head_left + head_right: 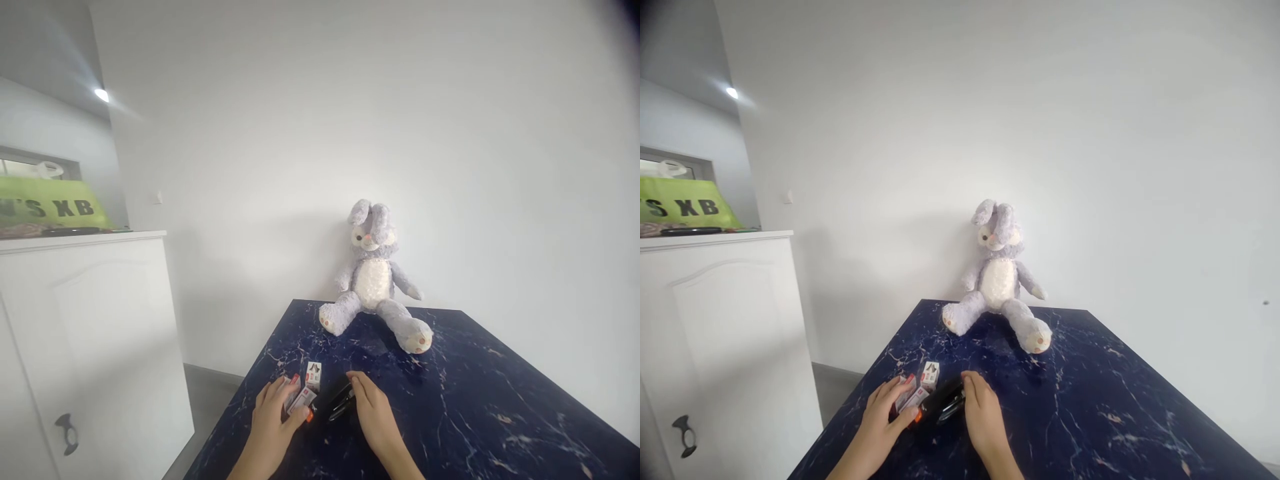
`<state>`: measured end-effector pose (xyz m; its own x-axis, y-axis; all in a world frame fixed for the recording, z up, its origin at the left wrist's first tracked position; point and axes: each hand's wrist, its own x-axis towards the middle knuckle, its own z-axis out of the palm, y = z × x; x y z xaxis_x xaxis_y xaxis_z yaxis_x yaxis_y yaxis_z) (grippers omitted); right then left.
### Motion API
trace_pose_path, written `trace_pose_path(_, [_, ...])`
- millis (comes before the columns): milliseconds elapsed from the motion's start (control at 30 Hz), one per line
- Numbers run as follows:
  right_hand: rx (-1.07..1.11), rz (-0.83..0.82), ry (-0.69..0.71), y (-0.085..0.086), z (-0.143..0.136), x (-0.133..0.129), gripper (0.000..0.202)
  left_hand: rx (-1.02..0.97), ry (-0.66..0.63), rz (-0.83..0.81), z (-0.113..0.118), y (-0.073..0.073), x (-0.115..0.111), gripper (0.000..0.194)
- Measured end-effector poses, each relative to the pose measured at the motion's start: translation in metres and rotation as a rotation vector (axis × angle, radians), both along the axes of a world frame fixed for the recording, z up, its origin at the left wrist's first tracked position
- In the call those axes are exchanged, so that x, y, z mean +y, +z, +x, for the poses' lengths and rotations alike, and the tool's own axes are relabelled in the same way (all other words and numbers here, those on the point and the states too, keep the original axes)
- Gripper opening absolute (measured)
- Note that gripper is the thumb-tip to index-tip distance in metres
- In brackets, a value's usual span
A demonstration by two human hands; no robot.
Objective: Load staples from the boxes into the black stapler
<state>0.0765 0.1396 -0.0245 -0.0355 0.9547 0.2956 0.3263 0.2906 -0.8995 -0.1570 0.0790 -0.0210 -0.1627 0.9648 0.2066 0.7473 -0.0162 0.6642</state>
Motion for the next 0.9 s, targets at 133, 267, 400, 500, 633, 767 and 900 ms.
trace_pose_path(133, [-0.066,0.027,0.0,-0.01,0.002,0.007,0.037,0.009,0.039,0.073,-0.003,-0.001,0.001,0.051])
trace_pose_path(267, [-0.205,0.147,0.008,-0.01,0.008,0.009,0.037,0.11,0.183,0.055,-0.014,-0.003,0.006,0.054])
trace_pose_path(400, [-0.291,0.181,0.06,0.0,0.012,0.005,0.027,0.194,0.205,-0.016,-0.022,0.004,0.006,0.05])
trace_pose_path(500, [-0.296,0.151,0.035,0.004,0.016,0.006,0.022,0.103,0.124,0.026,-0.022,0.01,0.004,0.04])
trace_pose_path(633, [-0.304,0.087,-0.075,-0.002,0.023,0.012,0.023,-0.133,0.043,0.035,-0.025,0.01,0.005,0.035])
trace_pose_path(767, [-0.362,0.029,-0.169,-0.006,0.027,0.013,0.027,-0.281,0.01,0.04,-0.037,0.001,0.014,0.038])
trace_pose_path(900, [-0.385,0.1,-0.161,-0.003,0.025,0.009,0.028,-0.405,0.075,0.05,-0.048,-0.004,0.02,0.041])
